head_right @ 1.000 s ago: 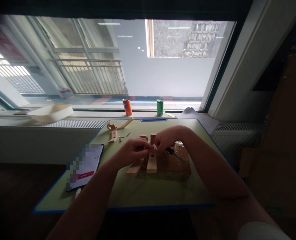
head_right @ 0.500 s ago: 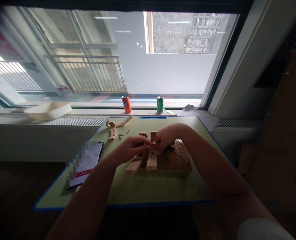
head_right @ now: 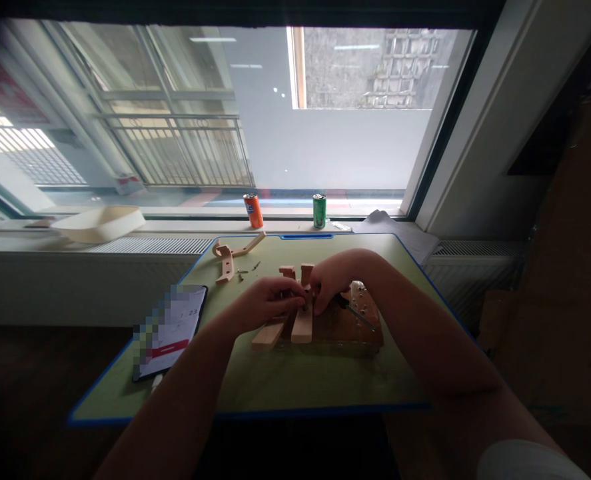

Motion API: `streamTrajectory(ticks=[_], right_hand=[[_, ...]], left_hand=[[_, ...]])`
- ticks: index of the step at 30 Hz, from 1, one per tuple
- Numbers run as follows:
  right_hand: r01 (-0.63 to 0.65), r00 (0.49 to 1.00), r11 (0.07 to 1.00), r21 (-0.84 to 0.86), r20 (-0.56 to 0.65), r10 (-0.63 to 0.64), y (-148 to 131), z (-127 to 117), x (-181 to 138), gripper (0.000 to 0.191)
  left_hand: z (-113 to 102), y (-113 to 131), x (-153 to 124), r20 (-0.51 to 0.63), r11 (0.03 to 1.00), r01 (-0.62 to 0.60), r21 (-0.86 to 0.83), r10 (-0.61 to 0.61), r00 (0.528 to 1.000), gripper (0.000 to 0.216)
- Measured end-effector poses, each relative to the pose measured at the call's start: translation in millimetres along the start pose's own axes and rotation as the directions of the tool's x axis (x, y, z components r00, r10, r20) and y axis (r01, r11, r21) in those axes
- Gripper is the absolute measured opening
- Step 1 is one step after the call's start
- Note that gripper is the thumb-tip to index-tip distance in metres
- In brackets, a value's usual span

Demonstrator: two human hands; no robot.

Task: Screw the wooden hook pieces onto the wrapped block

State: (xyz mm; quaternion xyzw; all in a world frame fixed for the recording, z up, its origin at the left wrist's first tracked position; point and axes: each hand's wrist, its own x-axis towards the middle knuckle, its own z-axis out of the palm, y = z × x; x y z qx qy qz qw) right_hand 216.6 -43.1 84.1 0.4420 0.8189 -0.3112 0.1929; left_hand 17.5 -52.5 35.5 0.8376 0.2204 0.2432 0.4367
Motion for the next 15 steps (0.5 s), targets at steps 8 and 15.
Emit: streamTrajectory(ticks=[8,15], right_hand=[[0.081,0.955,0.992,0.094,-0.292,-0.051,-21,-12,-63,0.031],[0.212,0.681,0.97,0.121,-0.73,-0.057,-44,-10,-86,0.023]], left_hand=[[1,1,1,-0.001,1.0,-0.019,0.014,0.019,1.0,0.02],[1,-2,4,0.0,0.991,-0.031,0.132,0.031,1.0,0.019]])
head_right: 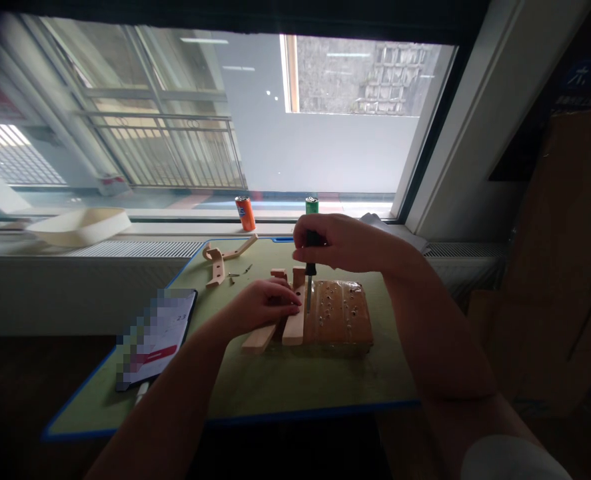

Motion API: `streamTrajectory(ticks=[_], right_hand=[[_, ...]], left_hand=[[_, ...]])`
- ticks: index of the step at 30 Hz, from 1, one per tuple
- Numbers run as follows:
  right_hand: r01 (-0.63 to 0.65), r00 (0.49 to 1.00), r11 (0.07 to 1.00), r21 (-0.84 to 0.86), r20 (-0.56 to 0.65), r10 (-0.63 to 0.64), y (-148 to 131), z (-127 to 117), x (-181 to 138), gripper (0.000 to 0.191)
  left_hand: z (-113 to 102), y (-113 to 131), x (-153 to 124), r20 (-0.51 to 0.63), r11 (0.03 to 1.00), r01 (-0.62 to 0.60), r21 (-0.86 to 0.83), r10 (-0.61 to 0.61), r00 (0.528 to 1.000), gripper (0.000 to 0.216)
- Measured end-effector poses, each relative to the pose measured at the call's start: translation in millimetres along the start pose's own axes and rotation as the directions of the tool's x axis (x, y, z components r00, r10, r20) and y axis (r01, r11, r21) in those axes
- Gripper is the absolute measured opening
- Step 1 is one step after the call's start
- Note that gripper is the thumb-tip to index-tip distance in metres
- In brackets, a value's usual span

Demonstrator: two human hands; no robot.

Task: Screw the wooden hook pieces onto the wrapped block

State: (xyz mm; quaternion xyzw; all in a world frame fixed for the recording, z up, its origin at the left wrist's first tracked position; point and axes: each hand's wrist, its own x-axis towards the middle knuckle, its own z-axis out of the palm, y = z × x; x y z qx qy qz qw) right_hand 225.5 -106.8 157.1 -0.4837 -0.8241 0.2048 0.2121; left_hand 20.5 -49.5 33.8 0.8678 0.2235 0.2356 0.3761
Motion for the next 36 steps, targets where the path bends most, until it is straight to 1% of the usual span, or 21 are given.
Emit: streamTrajectory(ticks=[2,3,5,9,14,17,24,26,29,31,32,34,36], right_hand=[[0.018,0.994,0.998,-0.064,-0.105,-0.025,-1,6,3,0.022],[0.028,0.991,0.995,-0.098,-0.129,-0.04,-1,8,6,0.022],[0.043,0.988,0.985,-0.165,-0.142,-0.066,0,13,11,0.021],[0.042,0.987,0.97,-0.24,-0.138,-0.077,4,18,17,0.021],[0.048,0.992,0.968,-0.245,-0.102,-0.075,3,23,19,0.02],[0.064,0.992,0.964,-0.257,-0.089,-0.09,3,24,19,0.02],[0.047,0.995,0.962,-0.268,-0.073,-0.069,5,29,22,0.025],[0.047,0.996,0.968,-0.245,-0.066,-0.065,4,29,21,0.03],[0.048,0.999,0.989,-0.138,-0.005,-0.049,1,24,17,0.04],[0.027,0.999,0.994,-0.106,0.037,-0.023,-1,19,14,0.042],[0.013,0.999,0.993,-0.117,0.043,-0.008,-2,17,12,0.041],[0.002,1.0,0.984,-0.18,0.016,0.001,-3,16,12,0.039],[0.0,0.998,0.966,-0.257,-0.068,-0.018,-3,20,15,0.036]], left_hand=[[-1,0,1,0.01,1.0,0.014,0.018,-0.014,1.0,0.018],[-1,0,1,0.017,1.0,0.027,0.014,-0.028,0.999,0.018],[-1,-1,2,0.033,0.999,0.048,-0.01,-0.047,0.998,0.018],[1,-4,2,0.041,0.997,0.066,-0.046,-0.064,0.997,0.02],[2,-6,1,0.039,0.995,0.086,-0.049,-0.084,0.996,0.022],[2,-5,1,0.032,0.996,0.079,-0.051,-0.078,0.996,0.021],[2,-4,2,0.025,0.998,0.061,-0.02,-0.061,0.998,0.021],[2,-4,2,0.025,0.998,0.07,-0.005,-0.07,0.997,0.023],[2,-4,2,0.03,0.997,0.077,0.013,-0.078,0.997,0.024],[3,-4,3,0.029,0.996,0.085,0.023,-0.086,0.996,0.024],[3,-4,3,0.031,0.995,0.091,0.026,-0.092,0.995,0.025],[3,-5,3,0.044,0.995,0.099,0.02,-0.1,0.994,0.026],[3,-6,3,0.054,0.995,0.097,0.009,-0.098,0.994,0.026]])
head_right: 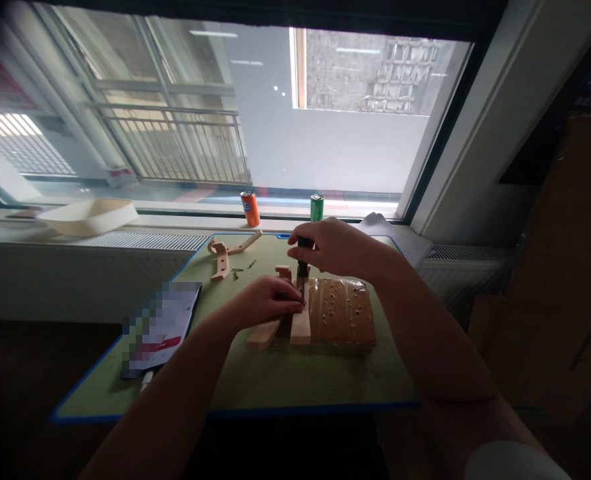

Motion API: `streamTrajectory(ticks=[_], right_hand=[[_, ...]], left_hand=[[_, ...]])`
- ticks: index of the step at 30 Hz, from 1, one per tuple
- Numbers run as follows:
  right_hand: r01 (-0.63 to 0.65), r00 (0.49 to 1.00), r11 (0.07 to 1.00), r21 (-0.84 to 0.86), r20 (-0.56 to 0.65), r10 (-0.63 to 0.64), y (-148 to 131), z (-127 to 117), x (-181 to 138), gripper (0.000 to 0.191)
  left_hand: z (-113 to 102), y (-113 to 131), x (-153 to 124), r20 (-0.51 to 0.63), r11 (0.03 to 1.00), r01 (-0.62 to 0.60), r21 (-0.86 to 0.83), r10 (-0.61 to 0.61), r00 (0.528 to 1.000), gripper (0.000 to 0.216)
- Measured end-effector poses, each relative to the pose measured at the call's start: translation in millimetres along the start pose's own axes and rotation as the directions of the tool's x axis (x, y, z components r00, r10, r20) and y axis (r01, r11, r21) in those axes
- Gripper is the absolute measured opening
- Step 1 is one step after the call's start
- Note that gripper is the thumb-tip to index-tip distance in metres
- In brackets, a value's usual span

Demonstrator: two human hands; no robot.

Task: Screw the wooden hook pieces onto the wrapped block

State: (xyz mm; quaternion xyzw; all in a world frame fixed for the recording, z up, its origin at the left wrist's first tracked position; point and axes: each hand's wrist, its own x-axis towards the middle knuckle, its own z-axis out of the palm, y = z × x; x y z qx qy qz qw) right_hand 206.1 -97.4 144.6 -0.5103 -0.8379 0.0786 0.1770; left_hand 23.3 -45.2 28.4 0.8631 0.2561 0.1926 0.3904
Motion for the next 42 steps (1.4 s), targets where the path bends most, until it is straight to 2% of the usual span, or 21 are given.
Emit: streamTrajectory(ticks=[3,5,9,12,15,22,30,34,37,39,42], right_hand=[[-0.012,0.994,0.996,-0.083,-0.109,0.003,0,11,7,0.033],[-0.024,0.994,0.996,-0.09,-0.107,0.014,1,15,10,0.034],[-0.06,0.998,0.998,-0.019,0.005,0.06,8,6,6,0.035],[-0.137,0.986,0.99,0.044,0.1,0.132,17,-8,-4,0.035],[-0.165,0.978,0.986,-0.011,0.127,0.165,20,-17,-11,0.038],[-0.117,0.991,0.983,-0.143,0.049,0.125,10,-14,-10,0.043],[-0.06,0.998,0.943,-0.327,-0.046,0.048,-12,-14,-30,0.032],[-0.091,0.996,0.926,-0.365,-0.058,0.075,-14,-11,-30,0.034],[-0.162,0.987,0.88,-0.446,-0.059,0.152,-11,-10,-26,0.05],[-0.217,0.976,0.853,-0.475,-0.098,0.194,-12,-9,-25,0.059],[-0.268,0.961,0.84,-0.472,-0.189,0.201,-20,-4,-23,0.059]], left_hand=[[-1,0,0,0.007,1.0,-0.007,-0.002,0.007,1.0,0.027],[-1,0,0,0.016,1.0,-0.007,-0.008,0.007,1.0,0.028],[-1,-1,-1,0.023,1.0,-0.024,-0.011,0.024,0.999,0.026],[-1,-2,-1,0.021,0.998,-0.061,-0.002,0.061,0.998,0.025],[-1,-4,-1,0.044,0.998,-0.069,-0.009,0.07,0.997,0.025],[-2,-3,-1,0.081,0.995,-0.099,-0.023,0.101,0.992,0.02],[-1,-5,-2,0.082,0.995,-0.083,-0.047,0.087,0.993,0.02],[-2,-4,-2,0.085,0.995,-0.089,-0.042,0.093,0.992,0.02],[-3,-1,-3,0.091,0.995,-0.094,-0.039,0.097,0.991,0.021],[-3,-1,-4,0.096,0.994,-0.101,-0.047,0.105,0.99,0.022],[-3,-2,-4,0.085,0.994,-0.097,-0.053,0.102,0.991,0.023]])
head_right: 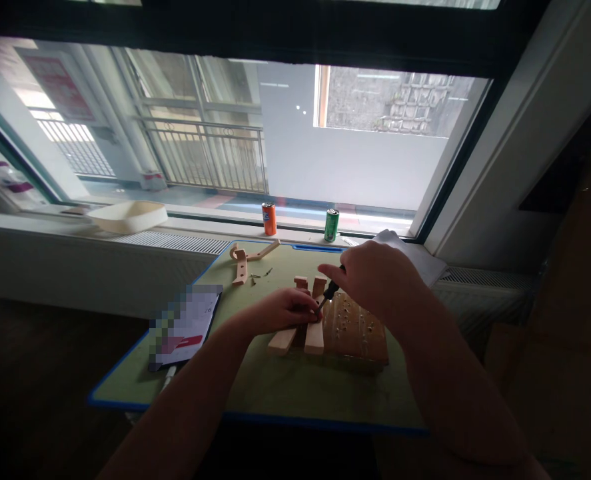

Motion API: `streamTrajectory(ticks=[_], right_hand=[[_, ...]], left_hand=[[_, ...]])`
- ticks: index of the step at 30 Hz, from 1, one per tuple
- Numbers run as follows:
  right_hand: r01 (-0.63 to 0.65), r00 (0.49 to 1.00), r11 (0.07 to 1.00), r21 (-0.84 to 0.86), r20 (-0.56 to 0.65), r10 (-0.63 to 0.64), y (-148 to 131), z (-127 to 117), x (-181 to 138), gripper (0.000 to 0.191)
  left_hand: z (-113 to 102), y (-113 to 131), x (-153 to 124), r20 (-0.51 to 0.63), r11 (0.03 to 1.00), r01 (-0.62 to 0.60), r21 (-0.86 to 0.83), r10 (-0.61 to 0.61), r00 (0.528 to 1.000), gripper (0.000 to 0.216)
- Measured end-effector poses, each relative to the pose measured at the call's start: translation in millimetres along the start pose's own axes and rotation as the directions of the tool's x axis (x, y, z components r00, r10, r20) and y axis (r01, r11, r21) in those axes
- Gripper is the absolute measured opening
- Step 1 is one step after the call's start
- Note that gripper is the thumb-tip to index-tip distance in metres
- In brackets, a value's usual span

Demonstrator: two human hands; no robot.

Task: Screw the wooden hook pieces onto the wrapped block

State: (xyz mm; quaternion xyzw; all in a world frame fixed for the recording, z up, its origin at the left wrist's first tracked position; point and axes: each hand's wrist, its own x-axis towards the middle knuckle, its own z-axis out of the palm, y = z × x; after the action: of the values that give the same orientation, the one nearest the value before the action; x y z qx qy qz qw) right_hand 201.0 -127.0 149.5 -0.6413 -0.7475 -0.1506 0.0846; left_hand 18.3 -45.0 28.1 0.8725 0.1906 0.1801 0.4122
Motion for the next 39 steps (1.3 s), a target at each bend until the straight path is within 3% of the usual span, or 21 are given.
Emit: streamTrajectory(ticks=[5,8,10,15,18,21,24,27,29,30,34,39], right_hand=[[0.082,0.994,0.976,0.204,-0.088,-0.065,-18,5,-4,0.039],[0.204,0.97,0.881,0.427,-0.21,-0.122,-17,19,-7,0.038],[0.267,0.953,0.769,0.581,-0.277,-0.122,-12,34,-8,0.041],[0.244,0.949,0.459,0.854,-0.308,0.069,-6,71,-8,0.039],[0.277,0.953,0.219,0.936,-0.297,0.064,-9,85,-9,0.046],[0.267,0.96,0.113,0.957,-0.274,0.052,-8,93,-10,0.047],[0.242,0.964,0.129,0.962,-0.253,0.076,-3,96,-11,0.042],[0.21,0.944,0.355,0.911,-0.284,0.17,0,95,-13,0.039],[0.218,0.923,0.513,0.83,-0.346,0.168,-3,94,-14,0.039],[0.239,0.917,0.549,0.801,-0.372,0.143,-5,93,-15,0.04],[0.307,0.915,0.484,0.819,-0.394,0.086,-14,96,-17,0.042],[0.24,0.95,0.265,0.934,-0.282,0.134,-15,101,-14,0.058]], left_hand=[[2,-4,1,-0.028,1.0,-0.01,-0.001,0.01,1.0,0.028],[2,-5,3,-0.021,1.0,-0.023,-0.02,0.022,1.0,0.028],[1,-5,4,-0.026,1.0,-0.014,0.001,0.014,1.0,0.029],[1,-3,3,-0.031,0.999,-0.005,0.031,0.006,0.999,0.031],[2,-2,3,-0.038,0.999,-0.014,0.034,0.015,0.999,0.03],[3,-2,3,-0.042,0.999,0.001,0.046,0.001,0.999,0.03],[3,-1,3,-0.051,0.999,0.01,0.048,-0.007,0.999,0.03],[3,1,2,-0.047,0.999,0.016,0.049,-0.014,0.999,0.03],[2,2,2,-0.043,0.999,0.022,0.033,-0.021,0.999,0.03],[2,2,2,-0.043,0.999,0.023,0.023,-0.022,0.999,0.031],[2,0,3,-0.044,1.0,0.006,0.009,-0.006,0.999,0.03],[2,0,2,-0.023,1.0,-0.023,-0.001,0.023,0.999,0.031]])
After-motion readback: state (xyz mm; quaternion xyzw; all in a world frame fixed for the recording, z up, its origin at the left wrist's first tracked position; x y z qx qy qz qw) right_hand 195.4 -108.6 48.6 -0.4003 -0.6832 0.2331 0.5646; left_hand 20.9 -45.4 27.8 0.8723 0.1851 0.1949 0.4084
